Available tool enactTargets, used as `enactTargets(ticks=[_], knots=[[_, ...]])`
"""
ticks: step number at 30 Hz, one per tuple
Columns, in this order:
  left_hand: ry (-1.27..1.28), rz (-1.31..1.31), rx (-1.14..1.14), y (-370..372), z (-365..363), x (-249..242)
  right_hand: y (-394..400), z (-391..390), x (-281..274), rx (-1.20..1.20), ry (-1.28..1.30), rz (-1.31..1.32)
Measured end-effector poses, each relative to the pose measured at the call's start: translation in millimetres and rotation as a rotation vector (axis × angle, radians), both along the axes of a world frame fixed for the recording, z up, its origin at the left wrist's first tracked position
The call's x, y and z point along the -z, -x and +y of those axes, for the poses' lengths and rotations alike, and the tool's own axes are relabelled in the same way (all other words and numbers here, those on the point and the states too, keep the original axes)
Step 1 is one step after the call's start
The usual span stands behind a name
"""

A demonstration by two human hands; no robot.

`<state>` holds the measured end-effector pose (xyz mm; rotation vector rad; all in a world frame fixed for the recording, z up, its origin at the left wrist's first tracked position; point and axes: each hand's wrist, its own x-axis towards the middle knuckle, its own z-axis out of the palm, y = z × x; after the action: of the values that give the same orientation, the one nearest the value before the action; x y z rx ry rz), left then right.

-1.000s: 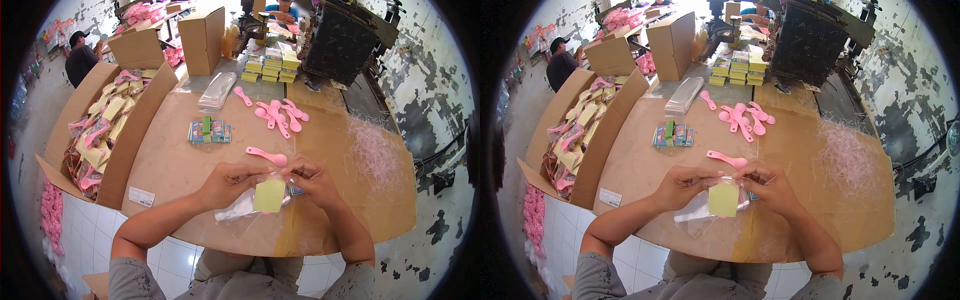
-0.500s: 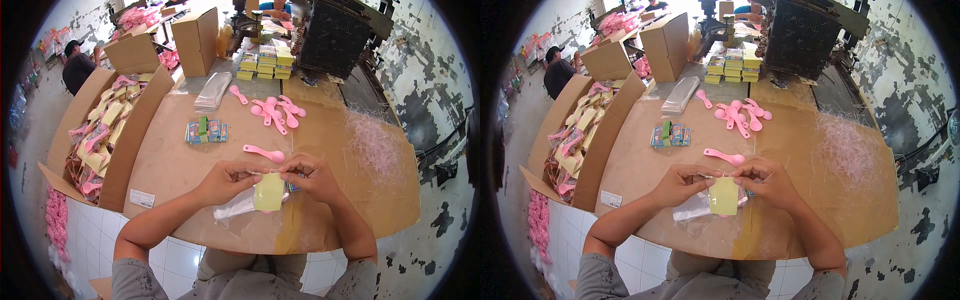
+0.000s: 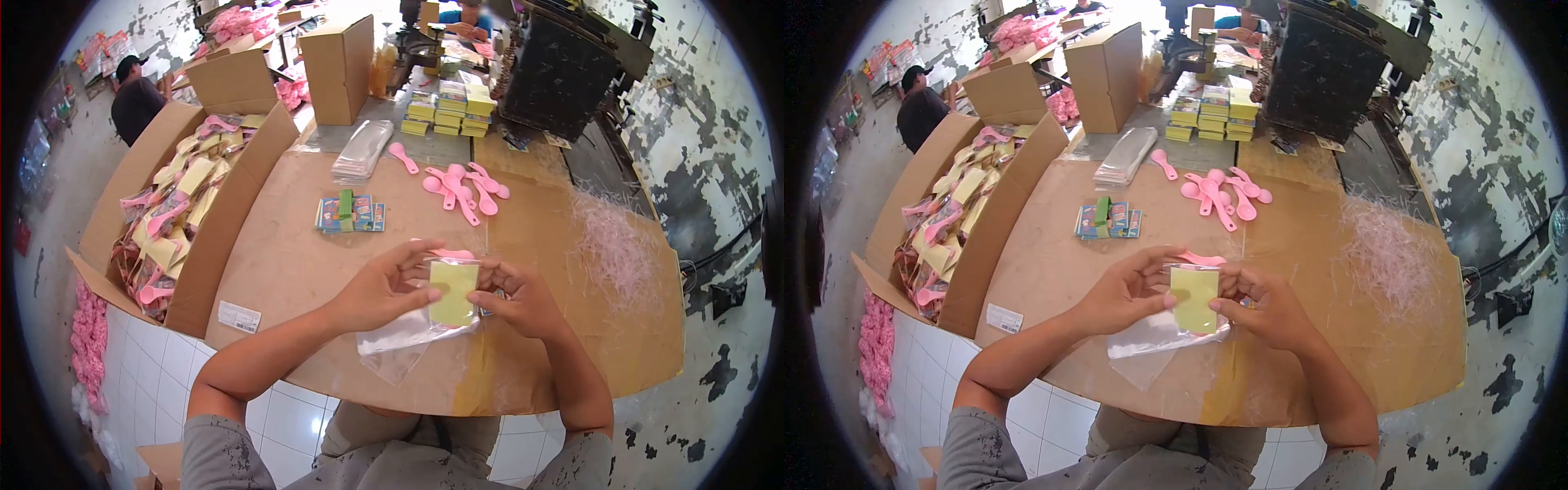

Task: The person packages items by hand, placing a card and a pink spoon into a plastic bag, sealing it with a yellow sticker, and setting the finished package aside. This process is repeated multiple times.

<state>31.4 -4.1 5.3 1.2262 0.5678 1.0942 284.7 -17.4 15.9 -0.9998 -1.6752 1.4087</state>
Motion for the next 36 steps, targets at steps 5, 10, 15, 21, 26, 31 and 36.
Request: enactTargets(ticks=[5,10,15,21,26,31,36], knots=[[0.021,0.364,0.18,33,17,-6,-5,1,-10,0.04,-0.131,0.013],[-0.059,-0.252,-0.634,64,60,-29,-36,11,-21,0.139,-0.189,-0.258],[-0.149,0.197,-0.6,60,65,-6,-53,20,-17,0.258,-0.486,-0.632],[-0.55,1.134,-0.169,37,28,6,-64,18,-16,0.105,-0.346,-0.785],[-0.607,1.013,-0.138,25,20,21,-70,25,-6,0.103,-0.325,-0.685],[-0.452,0.893,-0.028,24,21,23,-70,25,-10,0.153,-0.372,-0.535],[-0.162,0.312,0.063,17,21,31,-45,14,-13,0.206,-0.26,-0.318]])
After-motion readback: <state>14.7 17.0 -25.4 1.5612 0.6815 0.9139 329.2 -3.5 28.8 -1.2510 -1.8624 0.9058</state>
